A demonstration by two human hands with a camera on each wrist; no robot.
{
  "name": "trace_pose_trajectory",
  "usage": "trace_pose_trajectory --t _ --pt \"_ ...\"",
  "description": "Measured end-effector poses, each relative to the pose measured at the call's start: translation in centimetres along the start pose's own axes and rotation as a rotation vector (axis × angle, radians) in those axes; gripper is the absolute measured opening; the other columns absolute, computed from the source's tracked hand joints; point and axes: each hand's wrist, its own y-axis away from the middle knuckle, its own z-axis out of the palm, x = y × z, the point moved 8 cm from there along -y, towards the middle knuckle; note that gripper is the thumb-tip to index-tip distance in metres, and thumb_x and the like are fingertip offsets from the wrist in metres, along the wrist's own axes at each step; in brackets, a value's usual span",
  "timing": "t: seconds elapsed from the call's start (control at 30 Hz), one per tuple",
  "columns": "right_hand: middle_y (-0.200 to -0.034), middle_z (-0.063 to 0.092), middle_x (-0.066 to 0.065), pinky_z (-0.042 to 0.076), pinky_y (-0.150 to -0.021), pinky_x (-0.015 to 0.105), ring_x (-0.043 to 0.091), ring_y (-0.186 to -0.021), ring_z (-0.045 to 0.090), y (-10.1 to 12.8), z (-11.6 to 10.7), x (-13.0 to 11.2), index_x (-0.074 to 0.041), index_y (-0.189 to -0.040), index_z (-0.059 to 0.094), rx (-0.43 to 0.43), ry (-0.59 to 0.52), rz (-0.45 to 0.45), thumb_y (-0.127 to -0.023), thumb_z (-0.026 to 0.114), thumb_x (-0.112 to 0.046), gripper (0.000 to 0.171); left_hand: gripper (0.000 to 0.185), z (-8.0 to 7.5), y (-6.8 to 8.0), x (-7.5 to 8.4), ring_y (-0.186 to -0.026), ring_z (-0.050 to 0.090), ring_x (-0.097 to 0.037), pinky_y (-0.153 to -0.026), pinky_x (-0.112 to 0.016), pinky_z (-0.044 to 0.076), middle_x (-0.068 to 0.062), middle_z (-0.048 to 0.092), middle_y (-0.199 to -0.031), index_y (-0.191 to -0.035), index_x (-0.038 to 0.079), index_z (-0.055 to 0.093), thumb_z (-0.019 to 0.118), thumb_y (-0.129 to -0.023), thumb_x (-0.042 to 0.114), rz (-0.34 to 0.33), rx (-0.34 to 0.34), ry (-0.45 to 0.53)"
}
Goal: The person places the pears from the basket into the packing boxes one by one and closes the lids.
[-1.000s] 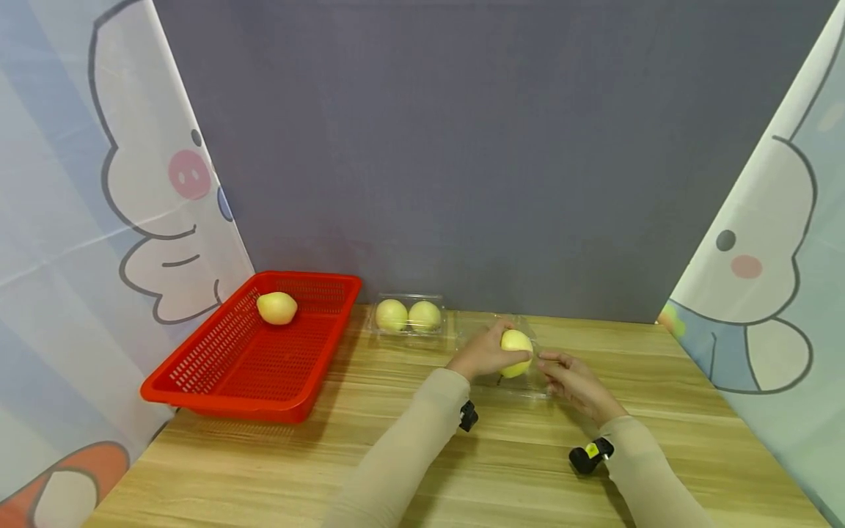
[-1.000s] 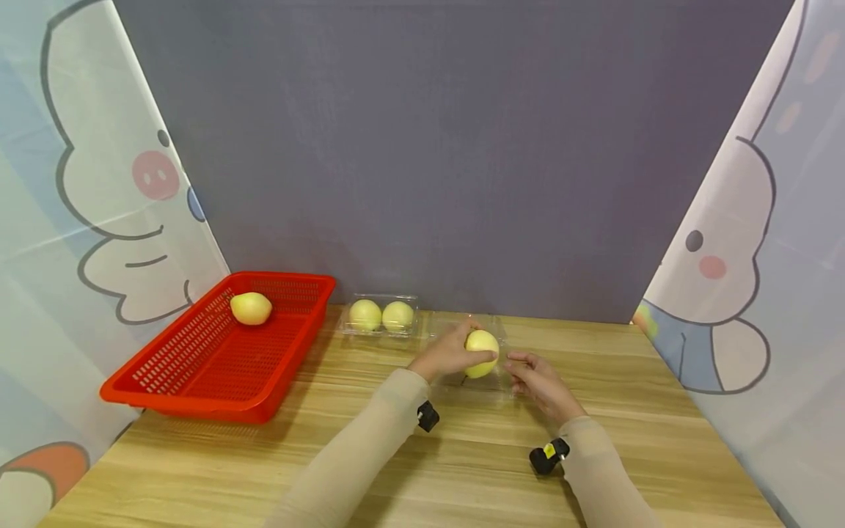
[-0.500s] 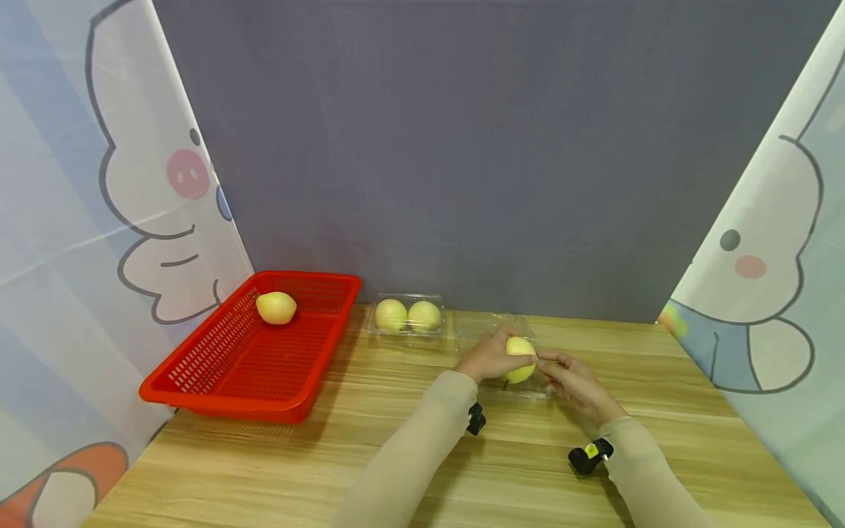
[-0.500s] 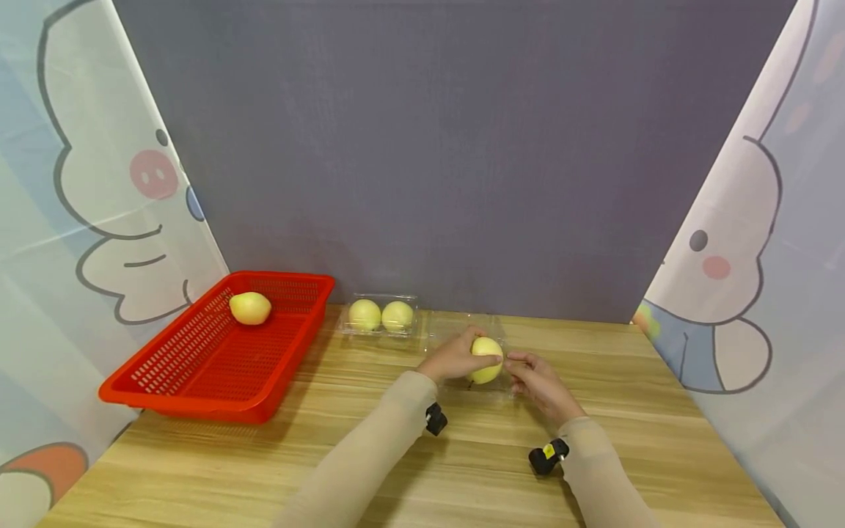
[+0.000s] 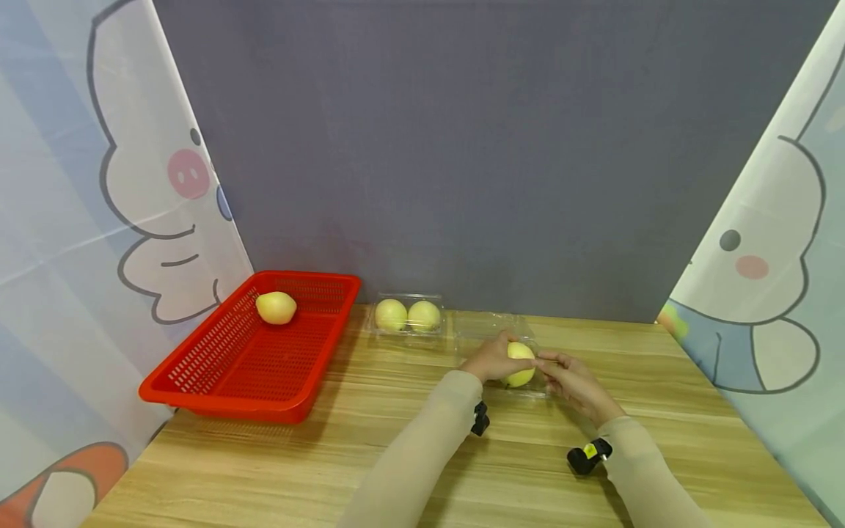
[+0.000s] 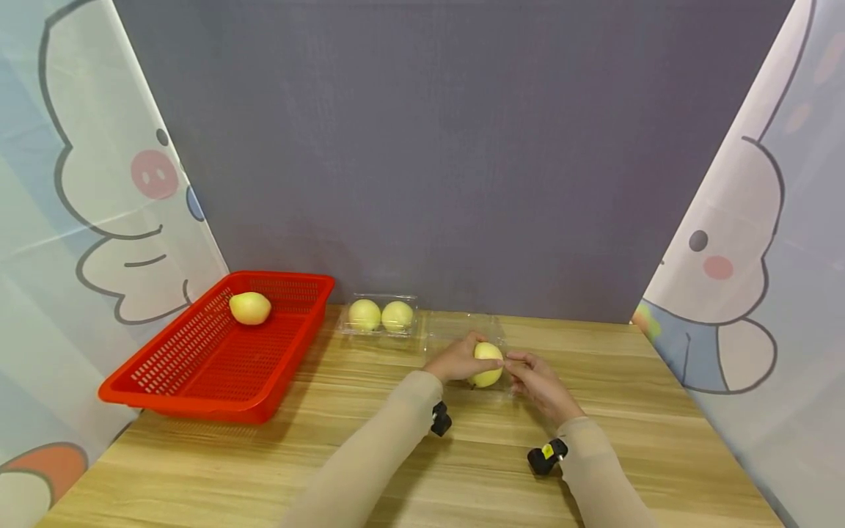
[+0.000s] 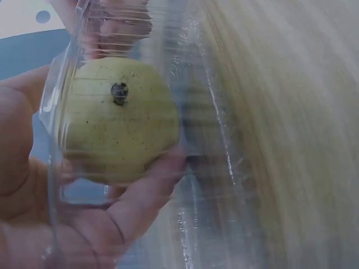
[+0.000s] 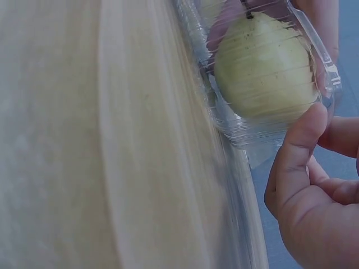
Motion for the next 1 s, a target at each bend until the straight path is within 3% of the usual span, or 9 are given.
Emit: trace_pose_trajectory --t 0.37,0.67,1.0 --pt "-0.103 0.05 0.004 0.05 -0.067 0.018 0.007 -0.082 0.05 -0.1 0.0 0.0 0.012 -0.146 0.026 0.004 0.002 -0.002 -0.106 0.051 -0.018 0.056 0.066 0.3 -0.1 -0.3 -0.103 0.06 -0.027 -0.082 -0.044 0.053 -0.014 0.05 -0.135 -0.143 0.024 0.048 0.071 -0.088 0.053 -0.07 0.026 -0.061" --pt "-0.101 0.05 0.003 0.05 -0.067 0.018 0.007 -0.081 0.049 0.0 0.1 -0.1 0.012 -0.147 0.025 0.001 0.019 -0.008 -0.106 0.052 -0.02 0.059 0.064 0.1 0.1 -0.5 -0.104 0.059 -0.029 -0.082 -0.045 0.052 -0.016 0.046 -0.14 -0.143 0.025 0.048 0.068 -0.09 0.054 -0.078 0.013 -0.056" --pt "-0.096 0.05 0.002 0.049 -0.065 0.018 0.006 -0.077 0.049 0.0 0.0 0.0 0.013 -0.146 0.027 0.014 0.021 -0.005 -0.106 0.051 -0.018 0.056 0.065 -0.6 1.0 0.1 -0.107 0.059 -0.03 -0.087 -0.048 0.051 -0.014 0.05 -0.135 -0.144 0.023 0.046 0.065 -0.091 0.055 -0.061 0.019 -0.062"
